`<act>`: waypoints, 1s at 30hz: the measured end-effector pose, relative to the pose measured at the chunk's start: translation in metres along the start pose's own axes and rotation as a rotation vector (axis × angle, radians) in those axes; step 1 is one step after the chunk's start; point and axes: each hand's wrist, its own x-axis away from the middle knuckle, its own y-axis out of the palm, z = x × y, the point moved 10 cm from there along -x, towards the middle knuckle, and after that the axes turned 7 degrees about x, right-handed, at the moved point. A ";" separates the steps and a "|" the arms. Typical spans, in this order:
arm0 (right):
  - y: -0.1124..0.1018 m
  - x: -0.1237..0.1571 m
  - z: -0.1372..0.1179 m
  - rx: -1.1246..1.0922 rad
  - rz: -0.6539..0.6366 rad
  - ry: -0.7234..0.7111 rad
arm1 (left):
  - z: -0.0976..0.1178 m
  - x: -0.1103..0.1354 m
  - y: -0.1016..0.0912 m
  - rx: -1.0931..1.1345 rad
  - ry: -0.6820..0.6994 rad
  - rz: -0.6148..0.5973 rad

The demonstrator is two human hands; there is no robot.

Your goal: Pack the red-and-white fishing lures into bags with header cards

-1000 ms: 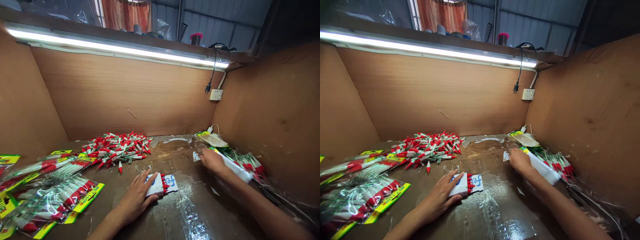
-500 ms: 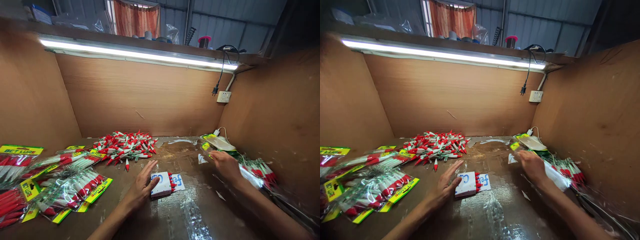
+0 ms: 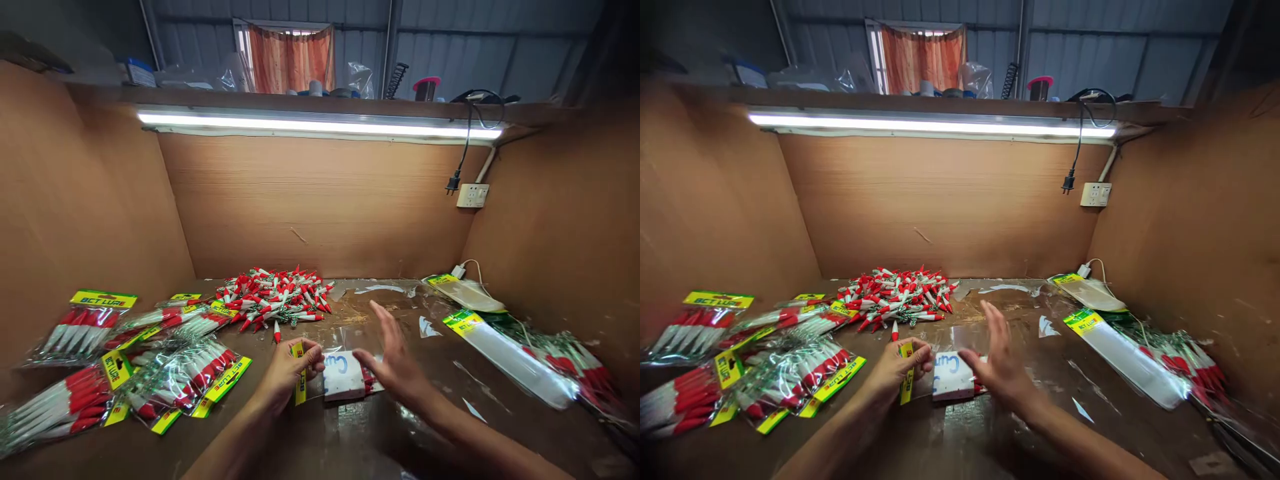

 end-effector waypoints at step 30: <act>0.096 0.025 -0.044 0.280 -0.596 -0.247 | 0.033 -0.021 -0.049 -0.651 0.138 -0.101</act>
